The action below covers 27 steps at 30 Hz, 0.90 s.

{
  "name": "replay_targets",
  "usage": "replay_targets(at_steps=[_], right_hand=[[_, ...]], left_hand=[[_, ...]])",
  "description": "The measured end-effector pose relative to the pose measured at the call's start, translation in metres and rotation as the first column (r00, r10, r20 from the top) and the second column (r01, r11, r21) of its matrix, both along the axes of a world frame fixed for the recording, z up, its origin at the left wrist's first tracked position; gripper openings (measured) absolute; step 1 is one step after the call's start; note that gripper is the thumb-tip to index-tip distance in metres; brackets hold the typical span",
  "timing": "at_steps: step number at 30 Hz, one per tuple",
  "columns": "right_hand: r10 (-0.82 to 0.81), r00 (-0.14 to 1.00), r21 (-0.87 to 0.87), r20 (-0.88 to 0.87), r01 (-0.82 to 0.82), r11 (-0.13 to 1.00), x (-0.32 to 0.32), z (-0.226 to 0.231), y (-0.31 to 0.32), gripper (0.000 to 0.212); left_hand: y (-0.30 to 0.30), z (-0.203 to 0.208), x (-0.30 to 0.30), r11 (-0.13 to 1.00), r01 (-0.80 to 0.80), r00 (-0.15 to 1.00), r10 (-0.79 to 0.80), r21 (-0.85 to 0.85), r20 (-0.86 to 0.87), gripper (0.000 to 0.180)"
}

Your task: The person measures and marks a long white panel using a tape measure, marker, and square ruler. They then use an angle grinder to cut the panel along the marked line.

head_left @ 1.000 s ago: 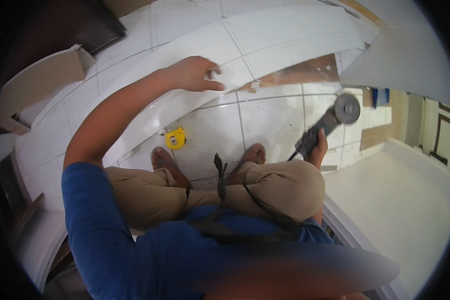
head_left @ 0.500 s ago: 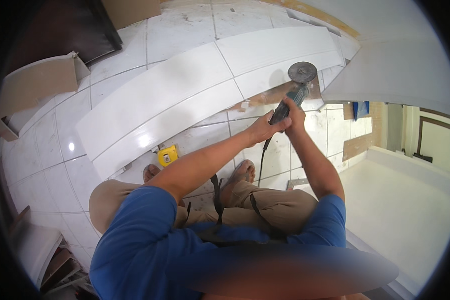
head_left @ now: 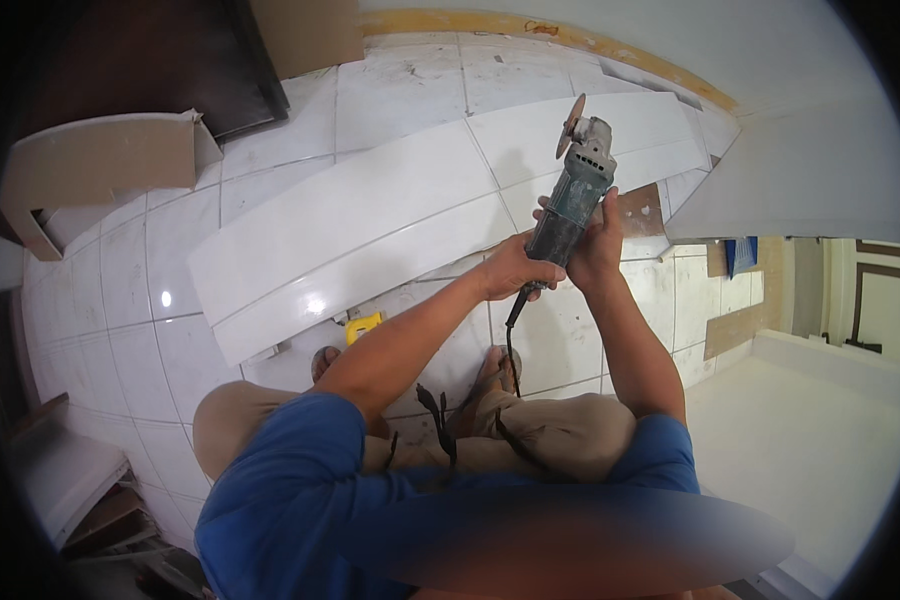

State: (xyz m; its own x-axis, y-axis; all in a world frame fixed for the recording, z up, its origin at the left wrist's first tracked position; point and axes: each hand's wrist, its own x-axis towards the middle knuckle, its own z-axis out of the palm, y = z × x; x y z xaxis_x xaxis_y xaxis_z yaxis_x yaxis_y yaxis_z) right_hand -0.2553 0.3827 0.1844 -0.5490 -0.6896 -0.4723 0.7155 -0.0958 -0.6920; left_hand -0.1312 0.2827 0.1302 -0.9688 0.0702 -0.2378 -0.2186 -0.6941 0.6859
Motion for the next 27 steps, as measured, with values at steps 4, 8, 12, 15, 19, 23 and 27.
replay_targets(at_steps=[4,8,12,15,19,23,27], right_hand=[[0.057,0.998,-0.095,0.019,-0.055,0.994,-0.003,0.001,-0.007,0.086],[0.109,0.992,-0.177,0.062,-0.097,0.979,-0.004,-0.014,0.004,0.082],[0.066,0.991,-0.179,0.115,-0.045,0.983,-0.005,-0.028,0.017,0.080],[-0.012,0.993,-0.136,0.116,0.028,0.990,-0.003,-0.033,0.022,0.082],[-0.065,0.993,-0.079,0.102,0.073,0.994,-0.005,-0.030,0.022,0.083],[-0.072,0.994,-0.080,0.080,0.079,0.994,-0.011,-0.028,0.023,0.083],[-0.111,0.993,0.026,0.039,0.110,0.994,-0.008,-0.025,0.020,0.079]], left_hand=[[-0.012,-0.005,0.000,0.998,0.046,0.999,-0.046,-0.048,0.010,0.034],[-0.011,-0.010,0.006,0.997,0.074,0.997,-0.074,-0.007,-0.019,0.034],[-0.002,-0.019,0.005,0.992,0.113,0.993,-0.114,-0.056,-0.005,0.034],[0.004,-0.009,0.001,0.986,0.143,0.990,-0.140,-0.084,0.035,0.034],[0.010,-0.014,-0.005,0.984,0.157,0.988,-0.157,-0.088,0.015,0.032],[0.017,-0.016,-0.009,0.988,0.149,0.989,-0.149,-0.036,-0.006,0.030],[0.019,-0.015,-0.011,0.990,0.130,0.991,-0.132,0.060,0.030,0.032]])
